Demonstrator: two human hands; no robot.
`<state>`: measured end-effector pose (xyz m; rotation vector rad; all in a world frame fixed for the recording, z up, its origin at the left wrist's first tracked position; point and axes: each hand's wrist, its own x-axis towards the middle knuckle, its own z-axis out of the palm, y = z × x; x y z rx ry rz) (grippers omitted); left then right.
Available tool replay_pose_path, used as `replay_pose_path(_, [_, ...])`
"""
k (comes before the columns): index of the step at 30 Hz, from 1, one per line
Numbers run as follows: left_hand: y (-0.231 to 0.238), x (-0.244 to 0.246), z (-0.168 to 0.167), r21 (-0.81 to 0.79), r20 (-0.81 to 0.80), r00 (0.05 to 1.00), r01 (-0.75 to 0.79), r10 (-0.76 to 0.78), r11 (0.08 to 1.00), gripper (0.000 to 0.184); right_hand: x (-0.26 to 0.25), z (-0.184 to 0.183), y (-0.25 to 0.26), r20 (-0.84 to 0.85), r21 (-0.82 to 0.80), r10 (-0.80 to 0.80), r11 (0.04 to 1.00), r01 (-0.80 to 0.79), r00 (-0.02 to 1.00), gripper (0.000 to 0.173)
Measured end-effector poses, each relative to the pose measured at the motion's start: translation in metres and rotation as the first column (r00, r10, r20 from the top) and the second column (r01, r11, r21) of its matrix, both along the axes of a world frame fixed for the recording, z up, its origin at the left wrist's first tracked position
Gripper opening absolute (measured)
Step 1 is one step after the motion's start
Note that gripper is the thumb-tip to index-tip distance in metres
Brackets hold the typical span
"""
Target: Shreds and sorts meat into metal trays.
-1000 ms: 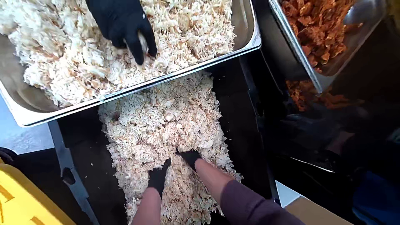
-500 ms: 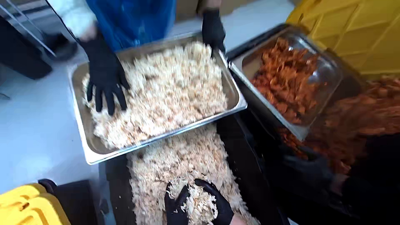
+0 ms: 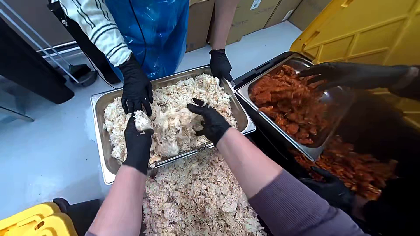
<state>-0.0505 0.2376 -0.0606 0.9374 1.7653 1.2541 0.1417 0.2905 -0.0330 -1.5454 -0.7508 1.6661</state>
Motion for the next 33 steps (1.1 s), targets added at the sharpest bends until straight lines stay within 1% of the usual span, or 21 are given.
replay_pose_path(1, [-0.016, -0.001, 0.001, -0.012, 0.015, 0.998, 0.069, -0.068, 0.998, 0.075, 0.011, 0.005, -0.015, -0.006, 0.021, 0.001, 1.0, -0.001, 1.0, 0.066])
replay_pose_path(3, [-0.062, 0.001, 0.001, -0.056, 0.02, 0.986, 0.164, -0.163, 0.985, 0.087, 0.031, 0.002, -0.059, 0.113, 0.159, -0.057, 0.987, 0.039, 0.992, 0.057])
replay_pose_path(5, [-0.131, 0.013, -0.012, -0.1, -0.019, 0.984, 0.175, -0.177, 0.98, 0.083, 0.049, -0.037, -0.128, 0.296, 0.302, -0.11, 0.953, 0.016, 0.949, 0.046])
replay_pose_path(6, [-0.166, 0.023, -0.022, -0.113, -0.032, 0.984, 0.173, -0.177, 0.978, 0.076, 0.055, -0.064, -0.166, 0.404, 0.286, -0.062, 0.956, -0.062, 0.913, 0.042])
replay_pose_path(7, [-0.198, 0.036, -0.034, -0.134, -0.026, 0.982, 0.18, -0.185, 0.975, 0.063, 0.057, -0.092, -0.201, 0.497, 0.2, 0.048, 0.965, -0.168, 0.867, 0.039])
replay_pose_path(8, [-0.223, 0.049, -0.049, -0.194, -0.017, 0.976, 0.208, -0.216, 0.959, 0.048, 0.055, -0.119, -0.228, 0.556, 0.077, 0.211, 0.95, -0.303, 0.804, 0.037])
replay_pose_path(9, [-0.241, 0.06, -0.069, -0.293, -0.008, 0.957, 0.274, -0.289, 0.916, 0.038, 0.048, -0.142, -0.246, 0.563, -0.057, 0.407, 0.887, -0.457, 0.719, 0.04])
replay_pose_path(11, [-0.255, 0.074, -0.122, -0.528, 0.051, 0.867, 0.444, -0.495, 0.724, 0.044, 0.026, -0.182, -0.259, 0.509, -0.255, 0.729, 0.636, -0.728, 0.458, 0.058])
replay_pose_path(13, [-0.243, 0.083, -0.17, -0.69, 0.065, 0.758, 0.504, -0.65, 0.52, 0.055, 0.0, -0.212, -0.251, 0.45, -0.4, 0.872, 0.391, -0.829, 0.194, 0.078])
replay_pose_path(15, [-0.236, 0.087, -0.192, -0.796, 0.075, 0.675, 0.484, -0.734, 0.363, 0.058, -0.009, -0.227, -0.253, 0.406, -0.484, 0.911, 0.282, -0.828, 0.073, 0.085])
replay_pose_path(18, [-0.264, 0.089, -0.192, -0.845, 0.16, 0.506, 0.514, -0.848, 0.147, 0.063, 0.013, -0.22, -0.283, 0.38, -0.493, 0.925, 0.185, -0.85, -0.019, 0.082])
replay_pose_path(19, [-0.279, 0.092, -0.187, -0.841, 0.2, 0.463, 0.534, -0.864, 0.091, 0.061, 0.029, -0.212, -0.302, 0.353, -0.503, 0.935, 0.169, -0.847, -0.022, 0.079])
replay_pose_path(20, [-0.29, 0.096, -0.18, -0.834, 0.236, 0.458, 0.548, -0.857, 0.063, 0.06, 0.047, -0.204, -0.318, 0.339, -0.526, 0.941, 0.184, -0.83, -0.007, 0.079])
replay_pose_path(22, [-0.293, 0.095, -0.165, -0.83, 0.352, 0.56, 0.558, -0.75, 0.027, 0.064, 0.078, -0.184, -0.323, 0.24, -0.654, 0.968, 0.218, -0.725, 0.075, 0.084])
replay_pose_path(23, [-0.293, 0.089, -0.164, -0.83, 0.386, 0.61, 0.557, -0.692, 0.027, 0.071, 0.089, -0.178, -0.319, 0.189, -0.719, 0.968, 0.25, -0.648, 0.164, 0.088])
replay_pose_path(25, [-0.291, 0.078, -0.176, -0.823, 0.413, 0.717, 0.558, -0.561, 0.108, 0.082, 0.097, -0.187, -0.306, 0.163, -0.77, 0.916, 0.35, -0.533, 0.367, 0.093])
replay_pose_path(27, [-0.285, 0.079, -0.193, -0.834, 0.41, 0.769, 0.534, -0.491, 0.14, 0.085, 0.08, -0.208, -0.289, 0.104, -0.821, 0.867, 0.351, -0.451, 0.486, 0.094])
replay_pose_path(28, [-0.279, 0.084, -0.202, -0.848, 0.402, 0.793, 0.511, -0.458, 0.141, 0.082, 0.067, -0.219, -0.28, 0.09, -0.845, 0.853, 0.339, -0.414, 0.514, 0.094])
replay_pose_path(29, [-0.273, 0.089, -0.21, -0.854, 0.406, 0.807, 0.502, -0.428, 0.137, 0.077, 0.058, -0.228, -0.272, 0.07, -0.843, 0.863, 0.319, -0.432, 0.5, 0.088])
replay_pose_path(31, [-0.264, 0.098, -0.225, -0.813, 0.484, 0.823, 0.549, -0.296, 0.196, 0.063, 0.057, -0.244, -0.263, 0.028, -0.773, 0.925, 0.26, -0.578, 0.379, 0.066])
replay_pose_path(33, [-0.269, 0.098, -0.23, -0.789, 0.526, 0.822, 0.567, -0.217, 0.237, 0.057, 0.061, -0.254, -0.273, 0.038, -0.757, 0.918, 0.285, -0.588, 0.395, 0.068])
